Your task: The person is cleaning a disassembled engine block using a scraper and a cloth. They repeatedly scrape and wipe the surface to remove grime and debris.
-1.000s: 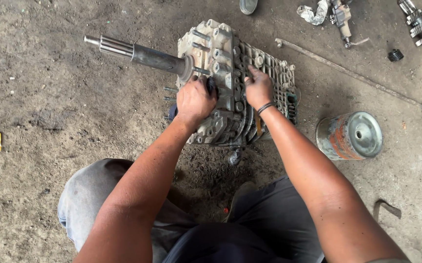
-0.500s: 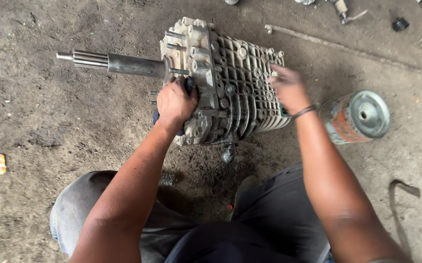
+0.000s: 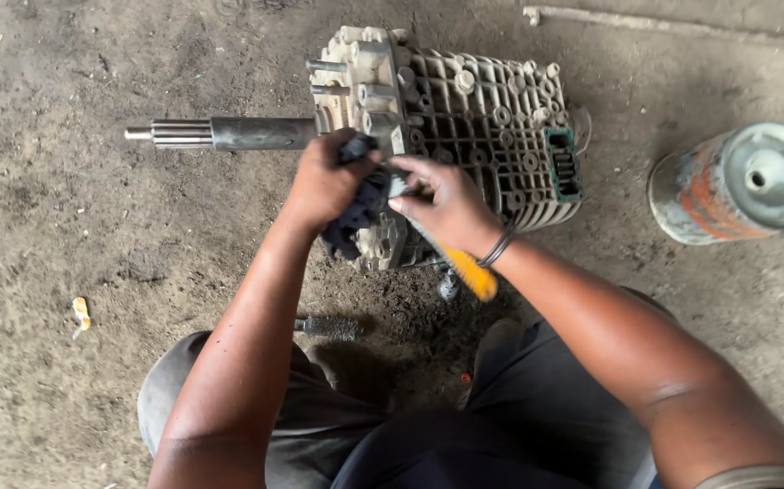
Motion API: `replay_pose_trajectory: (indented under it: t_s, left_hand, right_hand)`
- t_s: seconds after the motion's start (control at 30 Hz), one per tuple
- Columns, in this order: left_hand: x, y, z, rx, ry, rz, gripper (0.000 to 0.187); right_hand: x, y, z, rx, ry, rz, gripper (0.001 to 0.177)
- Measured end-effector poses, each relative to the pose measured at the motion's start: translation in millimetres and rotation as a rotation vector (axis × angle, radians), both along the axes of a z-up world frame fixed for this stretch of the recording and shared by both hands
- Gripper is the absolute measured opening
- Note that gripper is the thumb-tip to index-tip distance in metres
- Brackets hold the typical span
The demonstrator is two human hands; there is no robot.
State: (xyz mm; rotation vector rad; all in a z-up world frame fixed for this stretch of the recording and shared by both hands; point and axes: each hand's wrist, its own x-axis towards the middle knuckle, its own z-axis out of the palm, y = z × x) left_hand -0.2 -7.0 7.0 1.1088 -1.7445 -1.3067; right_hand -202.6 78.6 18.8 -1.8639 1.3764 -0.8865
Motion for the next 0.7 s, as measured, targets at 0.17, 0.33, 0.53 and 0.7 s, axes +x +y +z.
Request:
replay_pose_trajectory:
  t_s: [0.17,0.33,0.53,0.7]
  left_hand:
    - [2,-9,-4,0.761,0.372,0.158,0.044]
    - [-11,-3,-8,0.736,0.173,0.187,0.037]
    - [-3,-14,-31,0.120,-0.207,0.272,0.020]
    - [6,-13,-38,-0.322,-0.622,0.399,0.025]
  right_hand:
    - [-35,-23,-8,0.290,-0.330,0.170,0.044]
    - [-12,-13,-38,-0.383,0.234,0.251,0.036]
    - [-47,-25,2,-0.023,0.134,0.135,0.019]
    - [-101,-46,27,0.115,-0.398,-0.169,0.012]
